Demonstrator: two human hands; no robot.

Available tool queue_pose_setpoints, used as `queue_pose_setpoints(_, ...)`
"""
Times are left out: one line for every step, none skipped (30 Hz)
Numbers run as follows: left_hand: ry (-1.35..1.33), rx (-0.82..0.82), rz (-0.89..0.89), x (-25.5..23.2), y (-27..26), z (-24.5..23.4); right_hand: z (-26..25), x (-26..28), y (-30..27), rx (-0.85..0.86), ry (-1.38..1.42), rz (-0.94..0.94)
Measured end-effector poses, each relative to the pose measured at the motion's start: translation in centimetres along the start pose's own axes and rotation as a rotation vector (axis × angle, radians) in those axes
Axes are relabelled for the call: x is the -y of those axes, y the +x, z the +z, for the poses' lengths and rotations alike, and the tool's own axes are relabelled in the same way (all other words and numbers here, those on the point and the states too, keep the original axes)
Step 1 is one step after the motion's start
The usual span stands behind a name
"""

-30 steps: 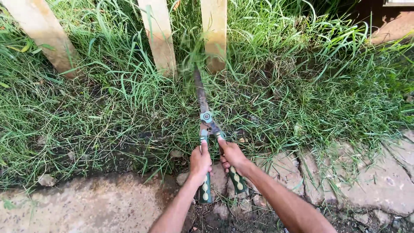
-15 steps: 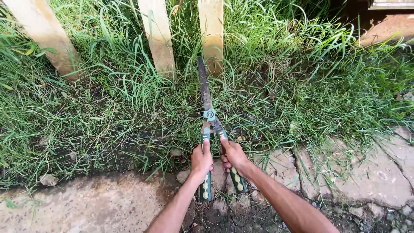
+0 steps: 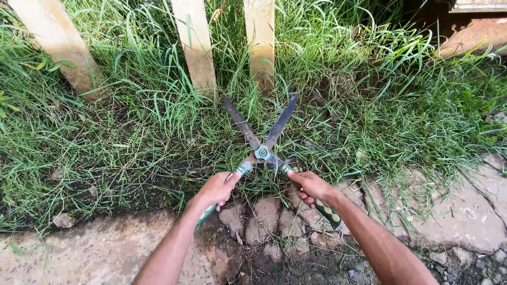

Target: Trim grass and weeds around wooden posts using garden shears.

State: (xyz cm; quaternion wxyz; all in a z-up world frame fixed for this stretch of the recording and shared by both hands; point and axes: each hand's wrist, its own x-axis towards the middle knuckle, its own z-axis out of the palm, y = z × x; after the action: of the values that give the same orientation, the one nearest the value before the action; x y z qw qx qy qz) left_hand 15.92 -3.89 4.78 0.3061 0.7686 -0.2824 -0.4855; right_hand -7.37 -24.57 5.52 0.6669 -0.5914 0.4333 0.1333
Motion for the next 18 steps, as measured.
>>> queue_pose_setpoints(-0.001,0.0,-0.002,-0.1,0.2,-0.2,-0.3,-0.1,0.7,0.002,0.0,0.001)
queue_pose_setpoints(-0.01,-0.001,0.0,-0.2,0.4,-0.4,-0.7,-0.2,1.3,0.015,-0.014,-0.015)
queue_pose_setpoints(-0.019,0.0,0.0,-0.2,0.5,-0.6,-1.0,-0.4,2.0,0.03,-0.027,-0.028)
queue_pose_setpoints(-0.019,0.001,-0.004,-0.3,0.6,-0.7,-1.1,0.0,2.2,0.032,-0.027,-0.025)
queue_pose_setpoints(-0.03,0.007,-0.003,-0.5,0.8,-1.0,-1.1,0.4,2.5,0.035,-0.021,-0.012)
queue_pose_setpoints(-0.04,0.012,-0.002,-0.6,0.9,-1.2,-1.2,0.8,2.8,0.037,-0.016,0.001)
queue_pose_setpoints(-0.041,0.015,-0.006,-0.5,1.2,-1.1,-1.2,0.6,3.5,0.038,-0.014,0.005)
queue_pose_setpoints(-0.058,0.002,-0.01,-0.3,1.6,-1.1,-1.3,0.3,4.2,0.036,-0.008,0.007)
queue_pose_setpoints(-0.077,-0.011,-0.015,-0.1,1.8,-1.0,-1.3,0.1,4.8,0.035,-0.003,0.01)
queue_pose_setpoints(-0.079,-0.008,-0.02,0.9,2.8,-0.3,-0.7,0.1,4.9,0.037,-0.002,0.016)
queue_pose_setpoints(-0.133,-0.048,-0.037,2.0,3.7,0.4,-0.1,0.1,4.9,0.022,0.029,0.028)
queue_pose_setpoints(-0.188,-0.088,-0.054,3.1,4.5,1.2,0.4,0.1,4.9,0.007,0.06,0.041)
queue_pose_setpoints(-0.189,-0.084,-0.059,1.4,3.5,3.3,2.7,0.4,4.9,0.007,0.062,0.047)
queue_pose_setpoints(-0.382,-0.154,-0.111,-0.4,2.3,5.4,4.9,0.6,4.9,-0.015,0.154,0.046)
queue_pose_setpoints(-0.577,-0.23,-0.16,-2.2,1.3,7.3,7.2,1.1,5.0,-0.037,0.243,0.041)
queue_pose_setpoints(-0.578,-0.231,-0.161,-1.7,1.4,8.3,7.4,0.5,5.8,-0.035,0.241,0.042)
queue_pose_setpoints(-0.612,-0.305,-0.181,-1.2,1.7,9.1,7.5,0.0,6.6,-0.06,0.201,0.033)
queue_pose_setpoints(-0.646,-0.38,-0.201,-0.8,1.9,10.0,7.7,-0.5,7.4,-0.084,0.161,0.024)
